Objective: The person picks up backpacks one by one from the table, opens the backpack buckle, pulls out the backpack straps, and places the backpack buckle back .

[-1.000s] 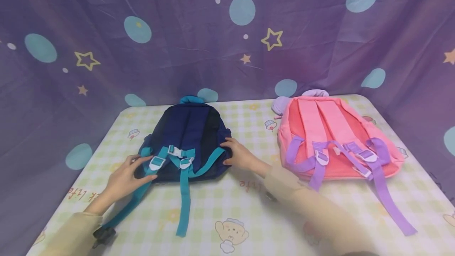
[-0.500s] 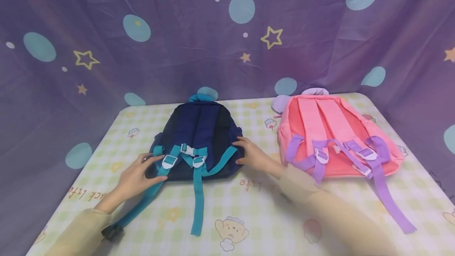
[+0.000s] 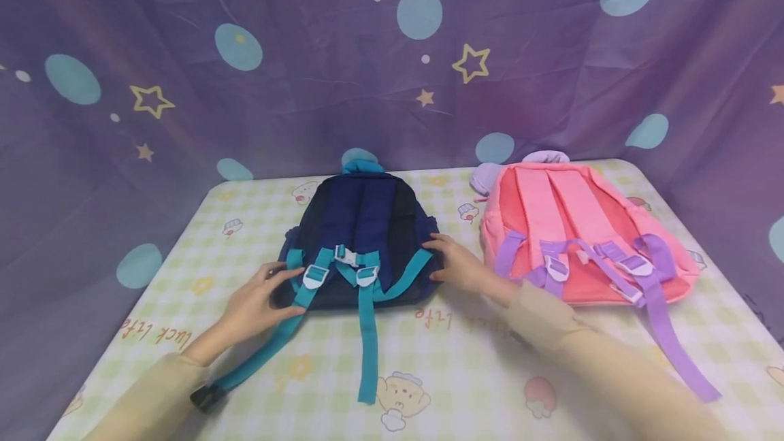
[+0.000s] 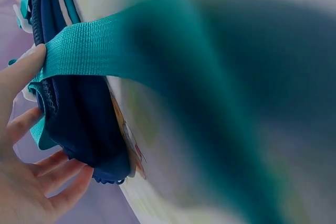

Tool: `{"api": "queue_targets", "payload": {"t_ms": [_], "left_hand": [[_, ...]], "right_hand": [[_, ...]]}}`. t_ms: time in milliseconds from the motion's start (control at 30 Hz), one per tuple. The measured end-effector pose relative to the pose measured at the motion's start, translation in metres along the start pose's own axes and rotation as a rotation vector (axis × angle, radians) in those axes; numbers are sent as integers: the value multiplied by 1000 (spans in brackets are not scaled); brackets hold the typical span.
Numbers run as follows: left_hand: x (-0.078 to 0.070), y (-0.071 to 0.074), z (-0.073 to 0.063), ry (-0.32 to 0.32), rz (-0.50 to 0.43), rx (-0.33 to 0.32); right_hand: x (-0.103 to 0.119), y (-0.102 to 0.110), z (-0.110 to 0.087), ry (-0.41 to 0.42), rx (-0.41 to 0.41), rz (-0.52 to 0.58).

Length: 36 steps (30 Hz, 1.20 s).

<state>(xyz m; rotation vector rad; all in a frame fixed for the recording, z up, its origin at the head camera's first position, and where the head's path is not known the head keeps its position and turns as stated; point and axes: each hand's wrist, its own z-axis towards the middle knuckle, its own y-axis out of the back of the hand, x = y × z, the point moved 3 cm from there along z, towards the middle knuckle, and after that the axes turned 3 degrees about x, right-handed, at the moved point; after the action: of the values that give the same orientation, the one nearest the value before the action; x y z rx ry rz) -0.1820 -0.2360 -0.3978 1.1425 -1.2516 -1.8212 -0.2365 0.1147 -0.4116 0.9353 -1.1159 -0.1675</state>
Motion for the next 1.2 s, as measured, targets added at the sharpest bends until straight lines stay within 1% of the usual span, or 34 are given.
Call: {"api": "queue_targets", "payload": {"t_ms": [200, 333, 500, 667, 867, 1200], "left_hand": [[-6, -4, 5, -16, 0, 22], [-9, -6, 7, -40, 31, 20], [-12, -8, 8, -57, 37, 21], [-12, -10, 9, -45, 45, 27], [-13, -11, 9, -31, 44, 19], [-13, -11, 9, -2, 38, 24]], "right_hand": [[-5, 7, -6, 0, -16, -23], [-8, 10, -9, 15, -24, -16], [-9, 12, -11, 34, -35, -28], [-9, 13, -12, 35, -37, -48], [-9, 12, -12, 14, -27, -60], [-5, 12, -9, 28, -32, -110]]}}
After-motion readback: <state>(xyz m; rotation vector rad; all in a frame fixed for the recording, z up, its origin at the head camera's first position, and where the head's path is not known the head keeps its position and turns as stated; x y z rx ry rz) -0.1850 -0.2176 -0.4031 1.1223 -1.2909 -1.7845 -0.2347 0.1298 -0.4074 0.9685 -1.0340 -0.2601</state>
